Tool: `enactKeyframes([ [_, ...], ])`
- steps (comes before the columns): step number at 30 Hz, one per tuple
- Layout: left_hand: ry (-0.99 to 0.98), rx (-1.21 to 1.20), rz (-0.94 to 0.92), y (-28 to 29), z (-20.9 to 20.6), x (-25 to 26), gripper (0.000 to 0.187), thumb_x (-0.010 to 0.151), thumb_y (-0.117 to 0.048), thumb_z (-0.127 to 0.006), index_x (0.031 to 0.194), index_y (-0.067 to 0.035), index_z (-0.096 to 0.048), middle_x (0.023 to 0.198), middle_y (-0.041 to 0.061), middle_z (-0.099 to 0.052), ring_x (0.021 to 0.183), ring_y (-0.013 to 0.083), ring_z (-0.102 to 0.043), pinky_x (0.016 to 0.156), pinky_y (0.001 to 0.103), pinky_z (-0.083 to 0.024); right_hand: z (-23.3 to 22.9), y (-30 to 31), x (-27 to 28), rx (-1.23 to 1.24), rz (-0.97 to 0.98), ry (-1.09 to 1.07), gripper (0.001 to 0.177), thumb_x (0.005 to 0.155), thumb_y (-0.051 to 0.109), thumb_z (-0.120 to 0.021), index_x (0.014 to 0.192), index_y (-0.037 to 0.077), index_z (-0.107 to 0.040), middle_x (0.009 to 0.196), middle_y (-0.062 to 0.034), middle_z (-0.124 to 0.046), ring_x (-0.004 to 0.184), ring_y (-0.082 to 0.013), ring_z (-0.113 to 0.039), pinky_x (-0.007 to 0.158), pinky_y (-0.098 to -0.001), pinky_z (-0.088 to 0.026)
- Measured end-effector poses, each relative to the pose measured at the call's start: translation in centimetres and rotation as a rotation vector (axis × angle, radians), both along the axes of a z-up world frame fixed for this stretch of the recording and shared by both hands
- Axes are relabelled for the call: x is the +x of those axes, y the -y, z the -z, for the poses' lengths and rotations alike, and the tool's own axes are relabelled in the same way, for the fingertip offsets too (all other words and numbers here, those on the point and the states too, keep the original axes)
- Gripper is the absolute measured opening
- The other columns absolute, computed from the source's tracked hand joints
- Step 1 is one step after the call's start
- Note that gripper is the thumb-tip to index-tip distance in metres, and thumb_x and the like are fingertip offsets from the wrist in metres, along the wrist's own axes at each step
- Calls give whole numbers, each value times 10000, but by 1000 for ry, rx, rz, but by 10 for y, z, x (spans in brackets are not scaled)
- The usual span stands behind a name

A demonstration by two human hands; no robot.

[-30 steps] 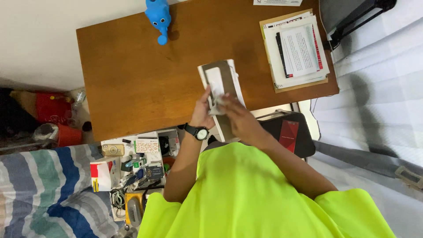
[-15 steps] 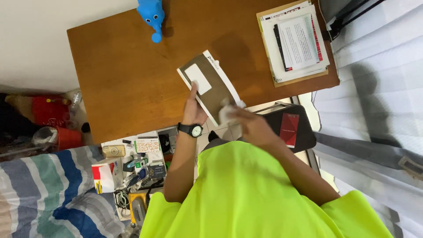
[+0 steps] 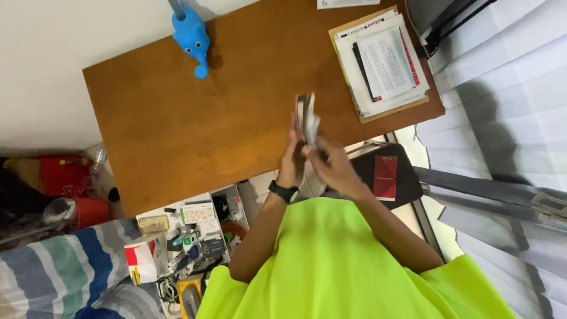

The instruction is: The person wipes the covers of several notebooks and papers with a white cloth, then stacks them on a desk. The items include plaid-covered notebooks and white papers. The person handles each item one at a time, wiping both sides before placing it on the stack.

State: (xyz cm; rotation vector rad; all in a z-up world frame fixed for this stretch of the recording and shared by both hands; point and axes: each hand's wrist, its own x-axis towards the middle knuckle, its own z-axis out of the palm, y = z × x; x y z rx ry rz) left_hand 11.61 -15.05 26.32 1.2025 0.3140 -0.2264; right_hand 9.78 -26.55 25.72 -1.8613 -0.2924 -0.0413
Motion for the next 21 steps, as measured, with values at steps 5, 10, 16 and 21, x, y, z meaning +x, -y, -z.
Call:
enactKeyframes([
  [5, 198, -785, -58, 1, 48, -33, 526, 1153, -284, -349, 1659, -192, -242, 1679, 48, -286, 1522, 264, -307, 1251, 364, -292, -17, -7, -9, -112, -295, 28, 477, 1092, 191, -420, 1550, 58, -442, 1527, -331, -429, 1307, -563, -460, 1028, -630, -446],
  [10, -88, -759, -73, -8, 86, -27, 429, 1072, -454, -489, 1380, -171, -581, 1370, 56, -601, 1223, 189, -590, 1104, 324, -455, 49, -11, 24, -232, -52, 337, 514, 1069, 105, -473, 1559, -29, -395, 1587, -394, -270, 1434, -562, -292, 1196, -604, -235],
  [16, -111, -1250, 371, -44, 121, -1, 771, 973, -667, -523, 1544, -254, -211, 1574, 95, -132, 1385, 451, -210, 1145, 591, -252, 7, -26, -26, -179, -294, 315, 491, 1058, 190, -488, 1523, 34, -468, 1575, -273, -397, 1471, -484, -342, 1205, -553, -293],
  [21, -124, -1244, 267, -52, 93, 8, 1107, 849, -846, -452, 1644, -133, -160, 1698, 241, -72, 1525, 524, -146, 1173, 765, -155, 28, 2, -24, -359, -258, 239, 539, 937, 50, -601, 1472, 54, -540, 1575, -198, -434, 1454, -420, -406, 1221, -504, -312],
])
